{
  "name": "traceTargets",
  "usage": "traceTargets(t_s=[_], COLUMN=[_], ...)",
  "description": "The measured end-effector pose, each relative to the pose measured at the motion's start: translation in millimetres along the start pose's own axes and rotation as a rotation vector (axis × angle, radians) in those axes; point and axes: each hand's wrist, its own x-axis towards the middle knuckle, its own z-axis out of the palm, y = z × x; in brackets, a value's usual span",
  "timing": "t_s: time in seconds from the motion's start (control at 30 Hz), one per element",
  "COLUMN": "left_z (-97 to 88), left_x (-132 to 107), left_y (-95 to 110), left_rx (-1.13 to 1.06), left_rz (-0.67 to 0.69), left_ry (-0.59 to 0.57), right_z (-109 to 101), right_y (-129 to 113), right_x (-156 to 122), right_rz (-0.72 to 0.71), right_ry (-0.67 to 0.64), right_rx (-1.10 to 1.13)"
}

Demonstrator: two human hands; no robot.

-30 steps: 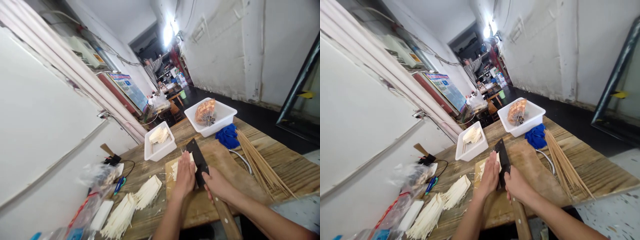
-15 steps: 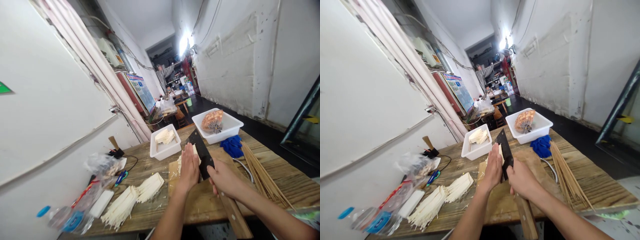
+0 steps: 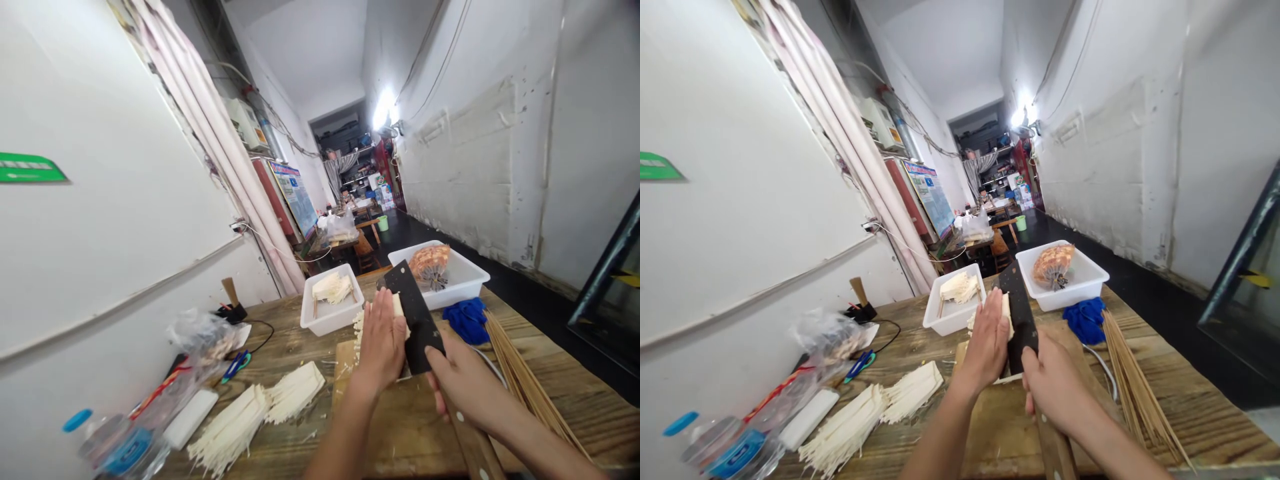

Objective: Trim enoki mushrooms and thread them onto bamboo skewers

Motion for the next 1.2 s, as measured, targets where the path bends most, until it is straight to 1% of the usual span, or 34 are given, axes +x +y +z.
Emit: traceTargets(t_s=[0.17, 0.27, 0.33, 0.47, 0.6, 0.7, 0.77, 0.83, 0.93, 1.07, 1.13, 1.2], left_z=[-12.0, -16.2, -18.8, -27.7, -42.3, -54.9, -63.6, -71.8, -81.0, -81.9, -77.6, -71.8], left_x=[9.5, 11.9, 11.1, 4.1, -8.7, -21.9, -32.5, -44.7, -65.6, -94.8, -107.4, -117.8], left_y=[12.6, 17.4, 17.7, 9.9, -6.8, -24.6, -39.9, -58.4, -91.3, -137.4, -157.9, -175.5], left_rx=[0.037, 0.057, 0.070, 0.116, 0.197, 0.247, 0.287, 0.340, 0.423, 0.498, 0.506, 0.498], left_rz=[0.073, 0.097, 0.104, 0.097, 0.045, -0.028, -0.079, -0.123, -0.189, -0.291, -0.338, -0.367], left_ry=[-0.017, -0.032, -0.033, -0.034, -0.064, -0.084, -0.079, -0.071, -0.078, -0.095, -0.121, -0.138], right_z=[-3.4, -3.2, -1.1, 10.8, 33.7, 58.8, 80.1, 104.8, 145.3, 195.5, 215.7, 231.5], right_y=[2.1, 8.5, 10.6, 9.3, 12.2, 18.5, 23.7, 29.7, 39.5, 52.3, 59.7, 67.8], right_x=[-4.5, -5.0, -5.5, -4.9, 1.9, 10.4, 18.1, 27.8, 44.7, 64.5, 71.9, 77.4], right_rz=[-0.029, -0.007, 0.009, 0.037, 0.053, 0.046, 0.045, 0.069, 0.097, 0.131, 0.164, 0.190], right_ry=[0.032, 0.061, 0.054, 0.036, -0.031, -0.082, -0.116, -0.181, -0.277, -0.331, -0.338, -0.337], right_rx=[0.108, 0.154, 0.187, 0.215, 0.254, 0.298, 0.327, 0.360, 0.373, 0.352, 0.336, 0.318])
